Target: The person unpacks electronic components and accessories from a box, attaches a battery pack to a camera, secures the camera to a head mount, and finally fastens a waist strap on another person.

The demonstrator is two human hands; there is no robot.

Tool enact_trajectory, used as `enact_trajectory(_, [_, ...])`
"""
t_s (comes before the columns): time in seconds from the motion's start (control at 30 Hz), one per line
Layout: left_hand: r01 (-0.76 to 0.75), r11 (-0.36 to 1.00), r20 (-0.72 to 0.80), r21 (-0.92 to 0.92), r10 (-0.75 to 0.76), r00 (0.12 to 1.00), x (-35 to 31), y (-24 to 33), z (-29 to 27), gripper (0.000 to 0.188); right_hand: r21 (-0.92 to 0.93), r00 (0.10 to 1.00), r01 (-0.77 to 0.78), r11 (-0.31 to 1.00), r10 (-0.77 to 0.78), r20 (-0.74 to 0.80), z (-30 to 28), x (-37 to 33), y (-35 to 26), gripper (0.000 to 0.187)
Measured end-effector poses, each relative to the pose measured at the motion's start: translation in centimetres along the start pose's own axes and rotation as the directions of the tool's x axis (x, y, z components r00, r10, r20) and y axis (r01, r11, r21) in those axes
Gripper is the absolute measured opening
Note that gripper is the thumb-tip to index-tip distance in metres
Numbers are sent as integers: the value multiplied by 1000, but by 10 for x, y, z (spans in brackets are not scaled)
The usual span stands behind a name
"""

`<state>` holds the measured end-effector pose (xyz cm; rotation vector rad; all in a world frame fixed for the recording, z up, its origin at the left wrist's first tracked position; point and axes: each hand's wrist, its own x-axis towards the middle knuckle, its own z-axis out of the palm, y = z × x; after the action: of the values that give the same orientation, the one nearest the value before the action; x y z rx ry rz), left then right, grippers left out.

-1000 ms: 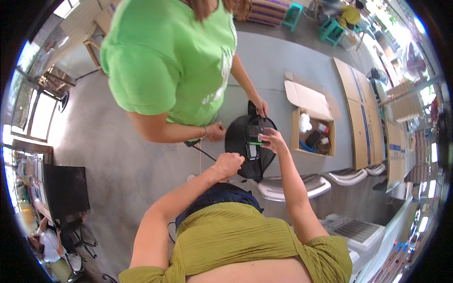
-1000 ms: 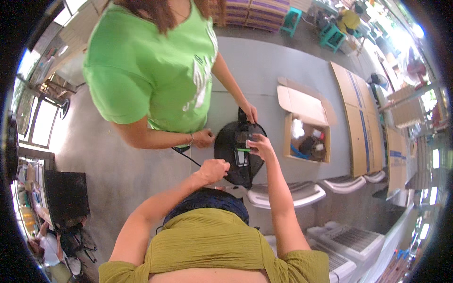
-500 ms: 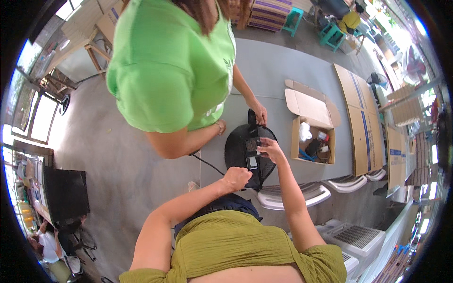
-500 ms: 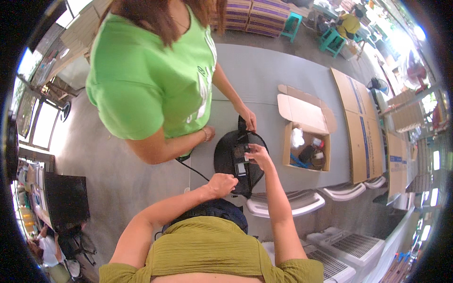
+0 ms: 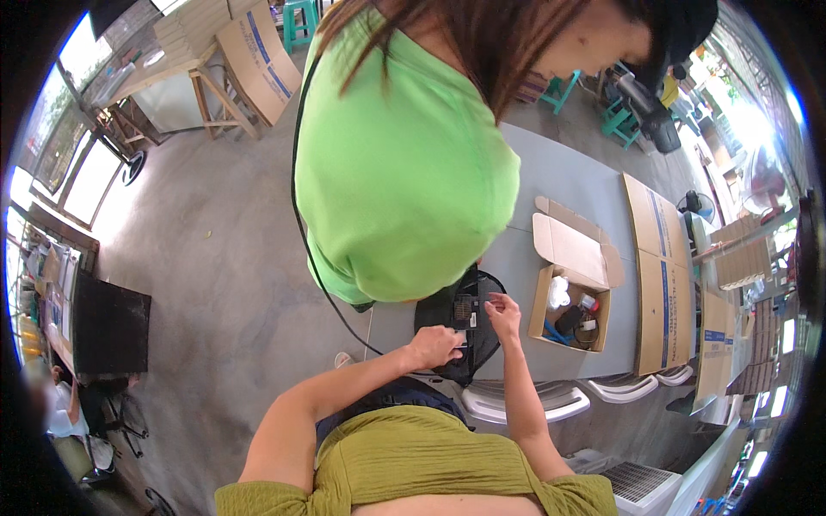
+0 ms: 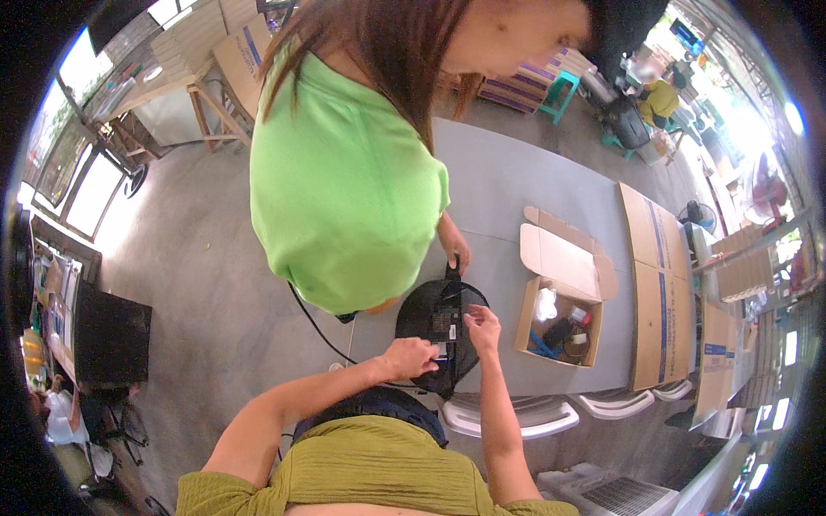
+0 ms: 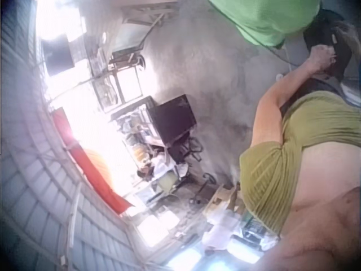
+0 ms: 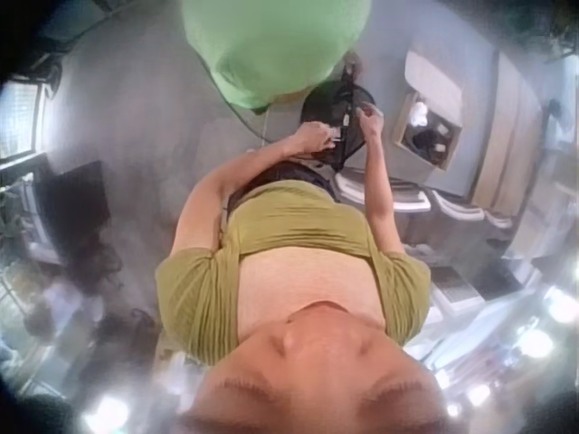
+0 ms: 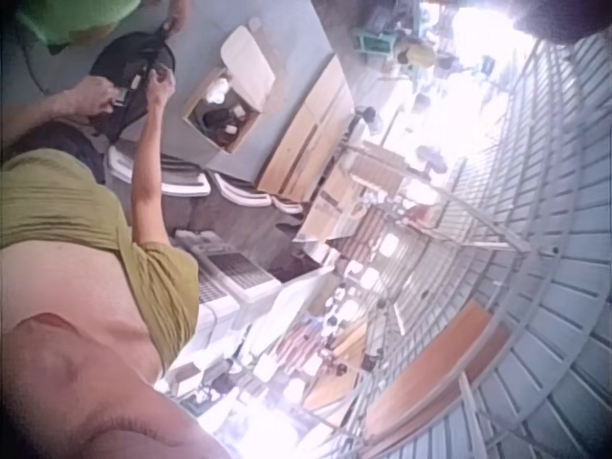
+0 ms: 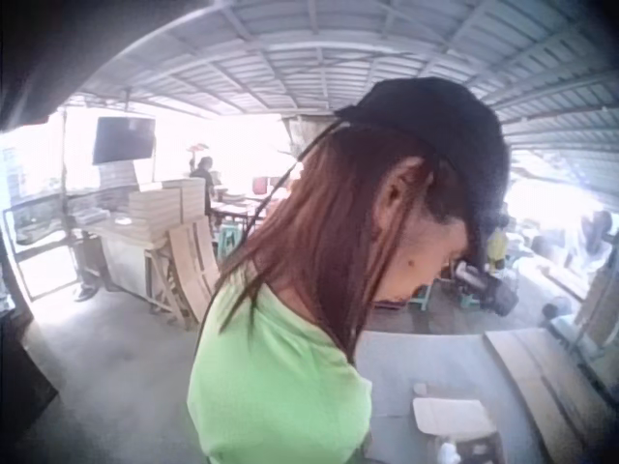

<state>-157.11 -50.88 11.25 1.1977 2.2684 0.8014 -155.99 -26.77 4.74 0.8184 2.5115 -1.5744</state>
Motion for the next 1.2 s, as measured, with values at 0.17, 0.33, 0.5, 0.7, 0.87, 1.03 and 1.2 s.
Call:
enact_trajectory(0.17, [105, 991, -346, -84, -128, 929, 24, -22, -2, 29, -690, 893, -7, 724, -305, -330, 6, -9, -47, 43])
enact_trajectory(0.33, [152, 978, -449, -140, -199, 871, 55, -46, 18, 46, -636, 950, 53, 770, -234, -205, -14, 11, -29, 27])
enact_trajectory(0.5, [215, 961, -327, -174, -263, 908, 66, -48, 8, 49, -563, 907, 200, 802, -369, -203, 1, -2, -46, 13])
enact_trajectory(0.7, [273, 942, -226, -194, -314, 922, 68, -42, -6, 49, -468, 896, 182, 865, -342, -284, 4, -7, -43, 8])
enact_trajectory(0.87, [446, 853, -248, -270, -509, 824, 67, -54, -3, 50, -529, 903, 142, 836, -329, -276, 8, -6, -44, 10])
enact_trajectory(1.03, [511, 832, -143, -216, -545, 826, 51, -56, 8, 44, -494, 925, 132, 859, -287, -251, 14, -10, -43, 11])
enact_trajectory(1.2, [469, 832, -128, -295, -521, 844, 43, -55, 13, 56, -469, 960, 125, 874, -226, -164, 14, -12, -44, 21])
